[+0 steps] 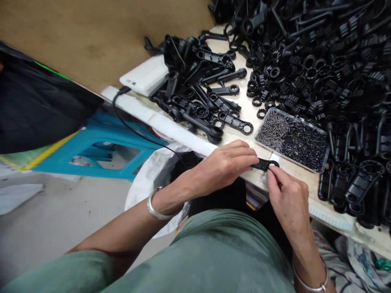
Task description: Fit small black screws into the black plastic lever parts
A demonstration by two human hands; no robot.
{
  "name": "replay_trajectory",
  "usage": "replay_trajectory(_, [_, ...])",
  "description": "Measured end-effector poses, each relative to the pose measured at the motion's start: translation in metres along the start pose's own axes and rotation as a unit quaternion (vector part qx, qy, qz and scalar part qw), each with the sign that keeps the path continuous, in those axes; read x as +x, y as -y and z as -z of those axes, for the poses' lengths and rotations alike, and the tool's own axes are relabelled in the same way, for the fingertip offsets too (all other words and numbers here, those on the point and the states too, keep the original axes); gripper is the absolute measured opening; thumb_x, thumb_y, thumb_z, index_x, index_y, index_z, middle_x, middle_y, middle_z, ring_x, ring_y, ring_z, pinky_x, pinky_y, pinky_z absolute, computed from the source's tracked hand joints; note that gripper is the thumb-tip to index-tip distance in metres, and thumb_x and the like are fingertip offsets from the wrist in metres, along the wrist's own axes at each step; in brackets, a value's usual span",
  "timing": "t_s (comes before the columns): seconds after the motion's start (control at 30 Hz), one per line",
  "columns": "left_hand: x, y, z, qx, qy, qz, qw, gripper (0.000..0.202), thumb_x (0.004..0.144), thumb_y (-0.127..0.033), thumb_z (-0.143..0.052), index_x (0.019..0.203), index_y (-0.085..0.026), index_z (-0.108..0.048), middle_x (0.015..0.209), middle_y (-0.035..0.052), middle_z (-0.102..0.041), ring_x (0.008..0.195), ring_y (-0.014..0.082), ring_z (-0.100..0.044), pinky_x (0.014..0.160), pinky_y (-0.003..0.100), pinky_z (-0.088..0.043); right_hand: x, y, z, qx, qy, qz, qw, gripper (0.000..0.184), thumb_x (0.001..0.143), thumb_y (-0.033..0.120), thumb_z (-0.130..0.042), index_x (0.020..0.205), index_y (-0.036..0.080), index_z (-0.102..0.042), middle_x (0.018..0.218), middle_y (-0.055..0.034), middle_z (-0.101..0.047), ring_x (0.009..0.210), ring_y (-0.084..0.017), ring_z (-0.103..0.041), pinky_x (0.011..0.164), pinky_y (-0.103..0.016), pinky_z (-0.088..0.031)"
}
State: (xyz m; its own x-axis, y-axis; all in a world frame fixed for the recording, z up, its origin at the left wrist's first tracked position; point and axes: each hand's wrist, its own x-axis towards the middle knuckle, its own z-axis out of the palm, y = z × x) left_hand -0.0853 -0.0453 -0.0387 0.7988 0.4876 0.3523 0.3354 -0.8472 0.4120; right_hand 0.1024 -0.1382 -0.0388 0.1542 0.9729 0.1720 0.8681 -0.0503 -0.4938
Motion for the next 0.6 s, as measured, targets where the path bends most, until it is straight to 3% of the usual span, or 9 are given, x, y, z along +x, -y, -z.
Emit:
replay_trajectory(0.13, [-0.005,-0.004,-0.005,0.018,-0.019,0.004,1.0,0.019,0.098,-0.011,-0.048,0.091,-0.014,-0.065,0.097,0.0085,-0.07,0.09,0.0191,-0.057,0.085,0.03,-0.05,0.002,0.005,-0.009,0.018,-0.031,-0.045,0.998,0.031,0.088,0.035,-0.053,0.088,0.016,-0.078,0.063,-0.0039,-0.069,0.049,-0.014,-0.058,0.054,-0.026,-0.043])
replay_trajectory(0.23, [-0.007,-0.006,-0.008,0.015,-0.028,0.01,0.999,0.019,0.098,-0.01,-0.048,0.09,-0.013,-0.065,0.095,0.008,-0.07,0.09,0.019,-0.057,0.085,0.03,-0.05,0.006,0.004,-0.006,0.004,-0.031,-0.025,0.999,0.029,0.085,0.033,-0.052,0.08,0.016,-0.076,0.058,-0.0021,-0.064,0.047,-0.012,-0.052,0.052,-0.025,-0.039])
replay_trajectory(0.43, [-0.005,-0.005,-0.007,-0.004,-0.011,0.027,1.0,0.02,0.097,-0.007,-0.048,0.089,-0.013,-0.066,0.091,0.0072,-0.07,0.09,0.0194,-0.058,0.084,0.03,-0.051,0.016,-0.006,0.015,-0.015,0.069,0.053,0.996,0.025,0.084,0.03,-0.053,0.078,0.019,-0.075,0.056,0.0,-0.062,0.05,-0.013,-0.056,0.054,-0.024,-0.04])
replay_trajectory(0.6, [-0.005,-0.004,-0.007,-0.014,-0.007,0.031,0.999,0.018,0.095,-0.007,-0.051,0.088,-0.013,-0.066,0.09,0.0072,-0.071,0.09,0.0196,-0.059,0.084,0.031,-0.052,0.023,-0.007,0.024,-0.038,0.126,0.077,0.988,0.026,0.085,0.031,-0.052,0.079,0.02,-0.075,0.057,-0.0001,-0.063,0.051,-0.013,-0.058,0.055,-0.025,-0.039])
